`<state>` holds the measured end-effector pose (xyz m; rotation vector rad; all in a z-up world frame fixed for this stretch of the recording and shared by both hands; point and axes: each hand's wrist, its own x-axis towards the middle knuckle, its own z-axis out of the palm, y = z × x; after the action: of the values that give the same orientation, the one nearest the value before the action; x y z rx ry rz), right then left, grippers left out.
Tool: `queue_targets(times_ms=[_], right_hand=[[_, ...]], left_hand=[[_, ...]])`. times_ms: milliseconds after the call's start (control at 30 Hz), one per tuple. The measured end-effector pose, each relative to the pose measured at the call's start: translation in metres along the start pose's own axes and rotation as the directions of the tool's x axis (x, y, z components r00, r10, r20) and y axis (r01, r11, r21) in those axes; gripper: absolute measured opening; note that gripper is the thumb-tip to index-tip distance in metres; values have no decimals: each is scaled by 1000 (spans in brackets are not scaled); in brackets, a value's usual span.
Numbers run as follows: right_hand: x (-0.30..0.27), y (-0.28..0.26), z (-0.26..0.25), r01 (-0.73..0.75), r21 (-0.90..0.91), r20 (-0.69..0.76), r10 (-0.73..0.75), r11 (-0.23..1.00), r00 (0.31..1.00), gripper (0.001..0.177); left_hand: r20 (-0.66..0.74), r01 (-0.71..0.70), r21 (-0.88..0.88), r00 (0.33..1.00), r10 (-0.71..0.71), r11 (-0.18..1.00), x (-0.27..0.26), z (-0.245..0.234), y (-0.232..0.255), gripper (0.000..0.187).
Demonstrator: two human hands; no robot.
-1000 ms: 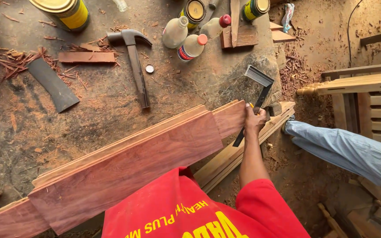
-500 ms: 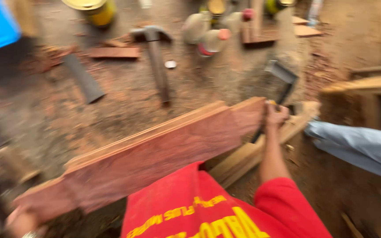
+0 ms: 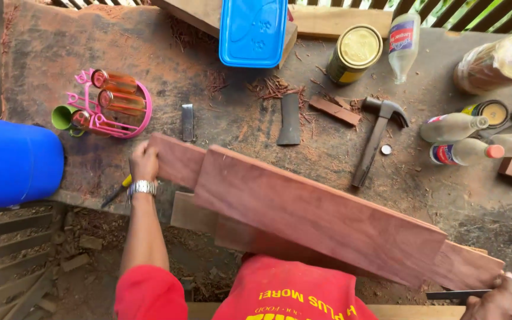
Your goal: Use a try square and pencil to mark measurements on wooden boards for furniture construction.
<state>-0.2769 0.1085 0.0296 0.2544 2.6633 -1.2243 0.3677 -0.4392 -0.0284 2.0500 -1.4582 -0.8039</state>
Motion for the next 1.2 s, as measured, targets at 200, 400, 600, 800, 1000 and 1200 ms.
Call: queue_targets(times_ms=[200, 400, 600, 800, 1000, 1200], right_hand=[[48, 22, 60, -11, 170, -163, 39, 985, 986, 25], [85, 46, 100, 134, 422, -384, 43, 897, 922, 50], [52, 27, 119, 141, 317, -469, 26, 938, 883, 36], [48, 21, 148, 186, 440, -433, 27, 878, 901, 29], [52, 17, 154, 194, 426, -377, -22, 884, 926, 24], [52, 24, 142, 167, 401, -301, -42, 901, 953, 24]], left_hand=[[84, -460, 95, 887, 453, 883, 150, 88, 24, 43], [193, -265, 204, 955, 227, 942, 227, 167, 43, 44], [293, -285, 355, 938, 183, 890, 248, 179, 47, 35], [331, -333, 449, 924, 191, 829, 255, 159, 59, 63], [311, -120, 399, 950, -11, 909, 197, 124, 106, 60], [174, -537, 175, 842, 510, 825, 131, 124, 61, 64]])
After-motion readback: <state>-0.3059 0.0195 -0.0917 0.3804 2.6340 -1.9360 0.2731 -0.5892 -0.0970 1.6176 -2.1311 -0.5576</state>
